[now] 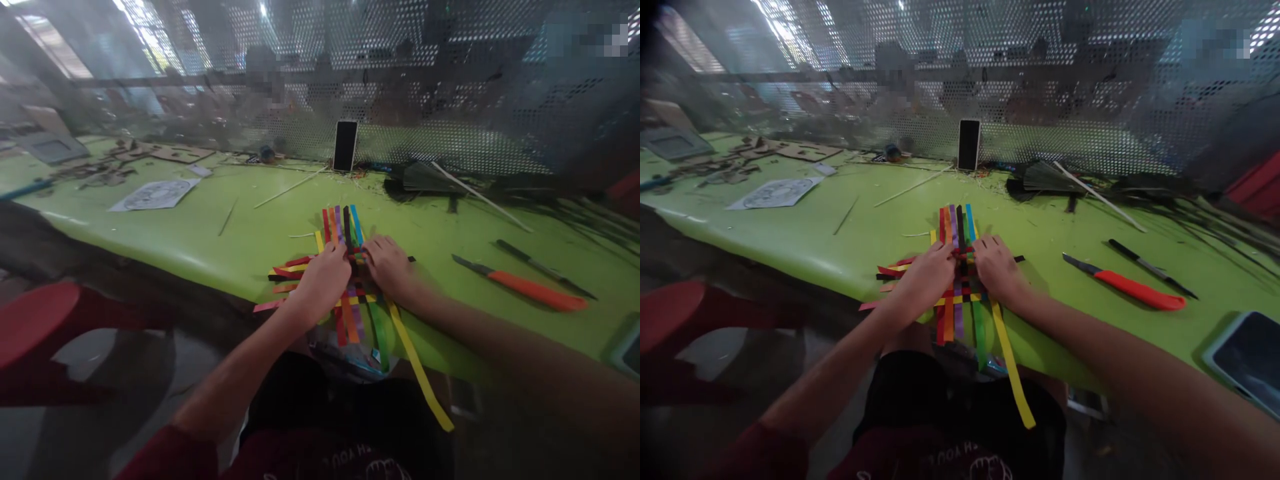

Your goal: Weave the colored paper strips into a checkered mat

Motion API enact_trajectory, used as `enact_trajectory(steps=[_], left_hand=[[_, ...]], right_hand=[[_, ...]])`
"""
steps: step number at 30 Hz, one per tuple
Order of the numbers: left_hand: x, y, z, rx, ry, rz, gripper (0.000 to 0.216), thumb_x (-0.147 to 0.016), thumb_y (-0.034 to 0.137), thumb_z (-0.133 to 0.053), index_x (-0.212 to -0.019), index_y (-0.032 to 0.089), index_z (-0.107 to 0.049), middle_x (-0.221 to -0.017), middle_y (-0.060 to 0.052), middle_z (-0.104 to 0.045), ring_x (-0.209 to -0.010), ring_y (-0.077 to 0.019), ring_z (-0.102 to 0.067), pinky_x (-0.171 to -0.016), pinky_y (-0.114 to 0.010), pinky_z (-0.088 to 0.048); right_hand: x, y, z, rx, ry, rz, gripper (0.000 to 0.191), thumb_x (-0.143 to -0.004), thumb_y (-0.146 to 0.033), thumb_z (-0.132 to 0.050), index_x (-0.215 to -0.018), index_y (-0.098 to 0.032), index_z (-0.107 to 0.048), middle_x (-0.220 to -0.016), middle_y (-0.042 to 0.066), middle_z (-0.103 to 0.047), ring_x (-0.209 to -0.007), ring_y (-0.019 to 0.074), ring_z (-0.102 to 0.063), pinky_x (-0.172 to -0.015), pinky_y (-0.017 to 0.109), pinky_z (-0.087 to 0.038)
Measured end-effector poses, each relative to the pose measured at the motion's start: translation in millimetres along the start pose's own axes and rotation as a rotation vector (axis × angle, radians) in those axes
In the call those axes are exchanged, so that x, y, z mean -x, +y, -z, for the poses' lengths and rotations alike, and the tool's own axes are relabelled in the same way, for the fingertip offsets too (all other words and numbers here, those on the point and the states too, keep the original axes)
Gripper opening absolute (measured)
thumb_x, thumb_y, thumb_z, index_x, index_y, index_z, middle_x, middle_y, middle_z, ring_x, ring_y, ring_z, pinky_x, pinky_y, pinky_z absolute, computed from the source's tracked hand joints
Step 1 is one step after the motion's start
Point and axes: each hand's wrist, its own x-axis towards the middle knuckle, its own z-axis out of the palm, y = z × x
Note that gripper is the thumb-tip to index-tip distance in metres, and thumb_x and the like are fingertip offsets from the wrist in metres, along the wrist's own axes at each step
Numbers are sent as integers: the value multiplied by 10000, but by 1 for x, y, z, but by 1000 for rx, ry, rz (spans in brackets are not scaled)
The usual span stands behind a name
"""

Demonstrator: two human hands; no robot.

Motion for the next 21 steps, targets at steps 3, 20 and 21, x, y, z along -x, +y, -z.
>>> enact_trajectory(steps=[3,20,21], left_hand=[[4,6,-2,-25,16,19,208,-958,44,-549,-970,85,-752,-1183,-184,-670,-1137,-311,-612,-903,-395,-585],[8,10,-6,40,59,90,322,-1026,75,-424,-1209,62,-688,-1250,-181,-652,-1136,-309,-601,-957,-406,-539],[9,10,-6,48,66,89,325,-1029,76,-415,-1212,69,-684,-1263,-177,-648,-1133,-304,-601,-942,-399,-542]], right_hand=[[4,-1,2,28,18,-5,288,-880,-4,-466,-994,-162,-678,-996,152,-691,-984,307,-599,-912,436,-478],[6,2,12,70,-64,158,317,-867,24,-473,-968,-155,-715,-898,92,-708,-899,230,-573,-792,331,-456],[6,2,12,66,-59,148,310,-873,11,-476,-966,-156,-720,-893,94,-711,-885,230,-575,-783,333,-453]])
